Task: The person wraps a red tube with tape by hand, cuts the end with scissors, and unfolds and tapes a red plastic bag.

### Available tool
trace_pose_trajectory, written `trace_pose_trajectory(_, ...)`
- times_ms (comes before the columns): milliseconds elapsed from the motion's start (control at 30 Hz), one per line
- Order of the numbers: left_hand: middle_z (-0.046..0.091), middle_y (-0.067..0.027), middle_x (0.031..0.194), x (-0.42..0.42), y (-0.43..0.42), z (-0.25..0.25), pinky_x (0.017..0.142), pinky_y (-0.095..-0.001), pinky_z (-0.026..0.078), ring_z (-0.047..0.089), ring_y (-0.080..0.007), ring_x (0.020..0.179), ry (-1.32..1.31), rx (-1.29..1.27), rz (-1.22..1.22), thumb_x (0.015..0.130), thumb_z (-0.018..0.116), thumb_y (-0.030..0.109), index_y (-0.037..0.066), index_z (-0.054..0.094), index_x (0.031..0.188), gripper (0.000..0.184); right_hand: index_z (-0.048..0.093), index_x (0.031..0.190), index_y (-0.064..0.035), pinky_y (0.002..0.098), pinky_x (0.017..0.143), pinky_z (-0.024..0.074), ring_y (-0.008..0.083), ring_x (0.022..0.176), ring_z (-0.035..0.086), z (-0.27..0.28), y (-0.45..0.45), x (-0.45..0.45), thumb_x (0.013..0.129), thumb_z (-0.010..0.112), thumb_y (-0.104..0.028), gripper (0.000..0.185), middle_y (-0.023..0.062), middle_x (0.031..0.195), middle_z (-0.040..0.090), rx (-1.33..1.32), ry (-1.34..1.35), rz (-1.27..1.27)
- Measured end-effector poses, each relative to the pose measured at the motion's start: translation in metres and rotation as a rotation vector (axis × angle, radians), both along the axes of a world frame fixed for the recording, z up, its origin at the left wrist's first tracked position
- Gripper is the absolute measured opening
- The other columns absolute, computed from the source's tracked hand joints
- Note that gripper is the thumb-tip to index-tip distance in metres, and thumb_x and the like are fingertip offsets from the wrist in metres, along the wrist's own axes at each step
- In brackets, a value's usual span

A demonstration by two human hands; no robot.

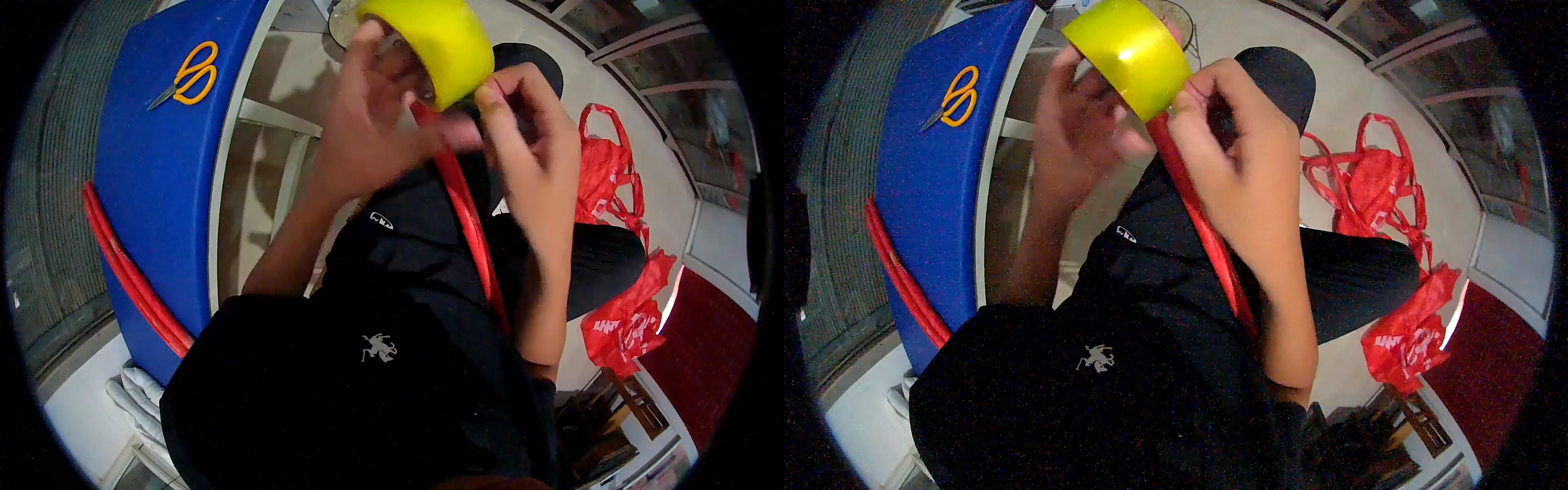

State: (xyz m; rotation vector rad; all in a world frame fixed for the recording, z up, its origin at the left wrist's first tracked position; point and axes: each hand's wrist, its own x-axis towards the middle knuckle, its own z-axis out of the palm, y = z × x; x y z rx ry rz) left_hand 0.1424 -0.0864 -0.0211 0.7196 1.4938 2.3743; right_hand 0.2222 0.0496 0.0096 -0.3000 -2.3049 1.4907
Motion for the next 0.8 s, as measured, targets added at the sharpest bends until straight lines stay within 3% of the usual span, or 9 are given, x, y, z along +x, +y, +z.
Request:
trace_pose_trajectory(67, 0.061, -0.0082, 0.116, -0.005, -0.008, 0.003, 0.085, -0.0375, 0.048, 0.060, -0.0229, 0.103, 0.329, -0.249, 0.034, 0.088, 0.068, 0.013, 0.004, 0.047, 0.123, 0.042, 0.057, 0.090, -0.0011, 0.0219, 0.055, 0.0400, 0.0059, 0.066, 0.050, 0.004, -0.001, 0.001, 0.090, 0.061, -0.014, 0.013, -0.0031, 0.075, 0.054, -0.502, -0.003, 0.018)
trace_pose_trajectory(133, 0.060, -0.0147, 0.122, -0.012, -0.022, 0.014, 0.095, -0.0345, 0.045, 0.058, -0.0257, 0.115, 0.644, -0.781, -0.182, 0.080, 0.076, 0.013, 0.001, 0.052, 0.124, 0.051, 0.058, 0.090, -0.0025, 0.0199, 0.052, 0.0360, 0.0041, 0.063, 0.047, 0.007, 0.007, 0.003, 0.090, 0.060, -0.015, 0.013, -0.0030, 0.075, 0.053, -0.644, -0.059, 0.050)
trace_pose_trajectory(267, 0.063, -0.0161, 0.110, -0.018, -0.027, 0.006, 0.085, -0.0356, 0.049, 0.063, -0.0244, 0.101, 0.904, -0.805, -0.081, 0.081, 0.073, 0.012, 0.001, 0.055, 0.121, 0.045, 0.059, 0.092, -0.0065, 0.0172, 0.046, 0.0277, 0.0015, 0.057, 0.039, 0.007, 0.016, 0.003, 0.091, 0.055, -0.016, 0.010, -0.0038, 0.071, 0.048, -0.919, -0.124, 0.123)
trace_pose_trajectory(367, 0.061, -0.0183, 0.099, -0.018, -0.028, 0.011, 0.079, -0.0438, 0.046, 0.058, -0.0374, 0.087, 0.954, -0.678, -0.015, 0.082, 0.069, 0.021, 0.000, 0.055, 0.113, 0.040, 0.058, 0.093, -0.0068, 0.0181, 0.047, 0.0298, 0.0025, 0.058, 0.041, 0.018, 0.018, 0.007, 0.093, 0.057, -0.022, 0.016, -0.0032, 0.071, 0.049, -0.971, -0.166, 0.198)
trace_pose_trajectory(467, 0.061, -0.0187, 0.098, -0.013, -0.032, 0.019, 0.077, -0.0431, 0.046, 0.057, -0.0375, 0.086, 0.665, -0.696, -0.066, 0.083, 0.067, 0.021, -0.001, 0.054, 0.114, 0.041, 0.056, 0.097, -0.0023, 0.0226, 0.055, 0.0420, 0.0115, 0.071, 0.053, 0.019, 0.010, 0.009, 0.090, 0.067, -0.025, 0.026, 0.0010, 0.082, 0.055, -0.193, -0.063, -0.016)
trace_pose_trajectory(533, 0.065, -0.0143, 0.098, -0.012, -0.030, 0.023, 0.081, -0.0326, 0.048, 0.064, -0.0206, 0.090, 0.743, -0.737, -0.051, 0.085, 0.064, 0.013, 0.000, 0.055, 0.119, 0.037, 0.056, 0.104, -0.0029, 0.0233, 0.058, 0.0459, 0.0122, 0.075, 0.056, 0.015, 0.008, 0.007, 0.085, 0.072, -0.020, 0.030, 0.0035, 0.090, 0.057, 0.054, 0.116, 0.003)
trace_pose_trajectory(633, 0.065, -0.0140, 0.098, -0.012, -0.029, 0.015, 0.082, -0.0319, 0.048, 0.064, -0.0191, 0.090, 0.668, -0.711, -0.069, 0.087, 0.062, 0.012, -0.001, 0.054, 0.120, 0.036, 0.058, 0.111, -0.0024, 0.0257, 0.070, 0.0522, 0.0178, 0.087, 0.060, 0.015, 0.015, 0.007, 0.073, 0.080, -0.006, 0.044, 0.0096, 0.106, 0.059, 0.419, 0.236, 0.042)
trace_pose_trajectory(767, 0.065, -0.0140, 0.098, -0.010, -0.030, 0.018, 0.081, -0.0314, 0.048, 0.063, -0.0176, 0.090, 0.618, -0.722, -0.155, 0.088, 0.061, 0.011, 0.000, 0.054, 0.121, 0.036, 0.064, 0.098, -0.0002, 0.0257, 0.069, 0.0507, 0.0203, 0.082, 0.060, 0.018, 0.020, 0.007, 0.077, 0.075, -0.003, 0.024, 0.0109, 0.100, 0.060, 0.677, 0.241, 0.053)
trace_pose_trajectory(800, 0.063, -0.0167, 0.095, -0.011, -0.029, 0.016, 0.076, -0.0354, 0.048, 0.062, -0.0263, 0.086, 0.640, -0.683, -0.152, 0.087, 0.063, 0.018, 0.000, 0.055, 0.118, 0.037, 0.063, 0.098, -0.0031, 0.0305, 0.069, 0.0492, 0.0255, 0.083, 0.059, 0.017, 0.022, 0.007, 0.078, 0.073, -0.010, 0.023, 0.0105, 0.096, 0.059, 0.752, 0.234, 0.091)
